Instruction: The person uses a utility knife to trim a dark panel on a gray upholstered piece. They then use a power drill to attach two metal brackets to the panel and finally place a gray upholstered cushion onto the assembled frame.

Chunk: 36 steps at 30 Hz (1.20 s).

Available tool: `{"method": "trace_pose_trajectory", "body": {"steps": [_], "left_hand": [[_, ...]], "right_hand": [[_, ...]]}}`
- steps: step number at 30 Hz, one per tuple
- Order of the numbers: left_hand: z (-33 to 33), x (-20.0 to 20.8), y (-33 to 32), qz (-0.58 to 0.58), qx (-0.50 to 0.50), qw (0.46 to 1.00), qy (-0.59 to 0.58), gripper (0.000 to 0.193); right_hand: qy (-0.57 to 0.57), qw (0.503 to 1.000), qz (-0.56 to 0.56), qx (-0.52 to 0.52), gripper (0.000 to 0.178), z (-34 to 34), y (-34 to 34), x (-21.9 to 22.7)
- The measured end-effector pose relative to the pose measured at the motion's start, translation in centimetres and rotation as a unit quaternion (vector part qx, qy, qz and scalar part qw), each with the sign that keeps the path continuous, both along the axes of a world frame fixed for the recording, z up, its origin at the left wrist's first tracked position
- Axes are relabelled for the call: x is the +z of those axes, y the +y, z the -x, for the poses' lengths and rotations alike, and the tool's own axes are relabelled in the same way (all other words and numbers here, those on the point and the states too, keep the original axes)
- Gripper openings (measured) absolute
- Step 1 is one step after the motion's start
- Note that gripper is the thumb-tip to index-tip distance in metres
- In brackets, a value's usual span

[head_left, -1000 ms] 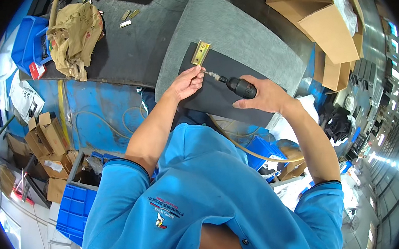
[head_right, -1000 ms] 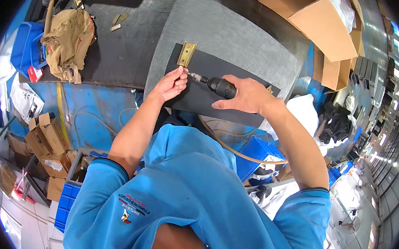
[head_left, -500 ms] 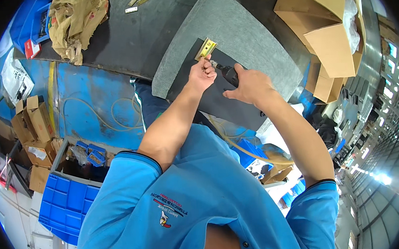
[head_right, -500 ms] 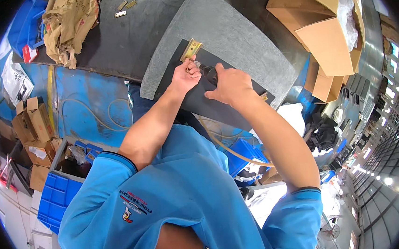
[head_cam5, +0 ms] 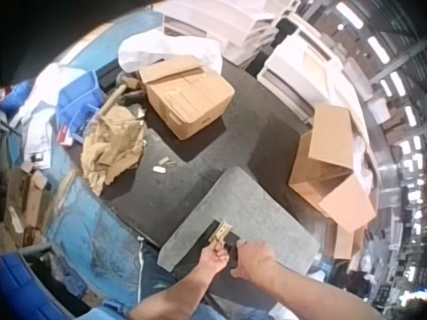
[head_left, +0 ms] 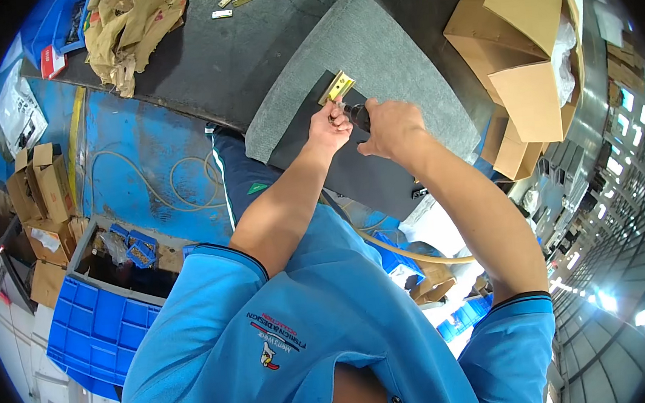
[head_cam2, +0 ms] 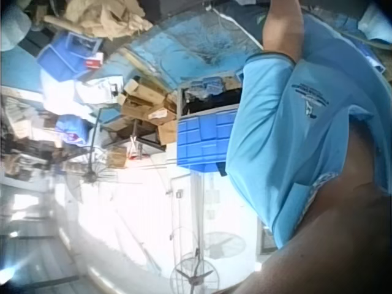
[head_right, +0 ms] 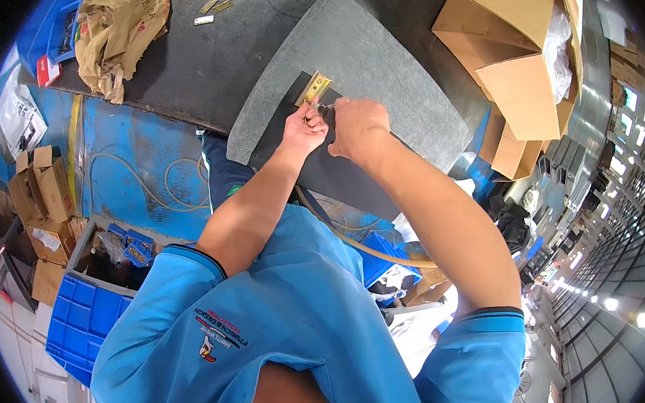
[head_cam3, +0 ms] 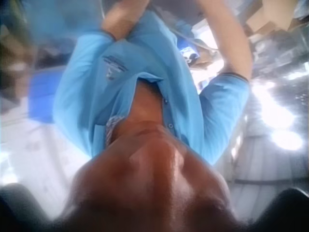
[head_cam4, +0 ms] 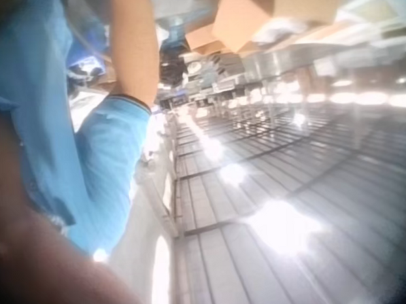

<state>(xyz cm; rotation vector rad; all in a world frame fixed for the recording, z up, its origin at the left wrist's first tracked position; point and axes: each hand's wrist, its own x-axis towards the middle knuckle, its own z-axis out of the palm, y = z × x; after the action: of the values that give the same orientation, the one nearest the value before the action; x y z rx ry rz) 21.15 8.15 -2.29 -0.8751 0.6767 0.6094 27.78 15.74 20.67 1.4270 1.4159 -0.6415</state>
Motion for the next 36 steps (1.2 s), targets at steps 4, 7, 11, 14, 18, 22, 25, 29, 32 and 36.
{"method": "trace_pose_trajectory", "body": {"steps": [4,7,11,14,18,22,25,29,32,36], "left_hand": [[0.7,0.2,0.4,-0.022,-0.051,0.998,-0.024,0.028],[2.6,1.3,-1.2,-0.123,-0.083,0.977,-0.152,0.036],[2.9,3.6,-0.2,-0.237,-0.102,0.944,-0.205,0.041],[3.1,4.5,-0.5,-0.238,-0.127,0.952,-0.143,0.044],[3.0,4.9,-0.4,-0.23,-0.111,0.957,-0.138,0.042],[3.0,4.3,-0.6,-0.239,-0.108,0.953,-0.154,0.041],[3.1,4.2,-0.7,-0.229,-0.105,0.957,-0.145,0.041],[3.0,4.1,-0.7,-0.232,-0.095,0.956,-0.152,0.041],[3.0,3.4,-0.7,-0.227,-0.103,0.954,-0.167,0.043],[3.9,3.8,0.0,-0.247,-0.222,0.94,-0.072,0.039]], "right_hand": [[-0.004,0.999,0.018,-0.034,0.073,0.1,0.1,-0.6],[0.001,1.0,0.021,-0.015,0.068,0.3,1.2,-0.4],[0.003,1.0,0.024,-0.01,0.064,0.6,1.3,-1.5],[0.005,1.0,-0.001,0.002,0.062,1.0,1.0,-1.3],[-0.005,0.999,-0.031,-0.006,0.06,1.4,0.7,-1.2],[-0.005,1.0,0.006,-0.017,0.067,0.9,0.7,-2.0],[0.008,1.0,-0.003,-0.011,0.078,0.6,0.3,-2.6],[-0.014,0.999,0.006,-0.031,0.076,1.1,0.7,-2.7],[-0.043,0.998,-0.003,-0.048,0.086,1.1,0.4,-3.4],[-0.022,0.997,0.041,-0.054,0.098,1.3,1.2,-1.1]]}}
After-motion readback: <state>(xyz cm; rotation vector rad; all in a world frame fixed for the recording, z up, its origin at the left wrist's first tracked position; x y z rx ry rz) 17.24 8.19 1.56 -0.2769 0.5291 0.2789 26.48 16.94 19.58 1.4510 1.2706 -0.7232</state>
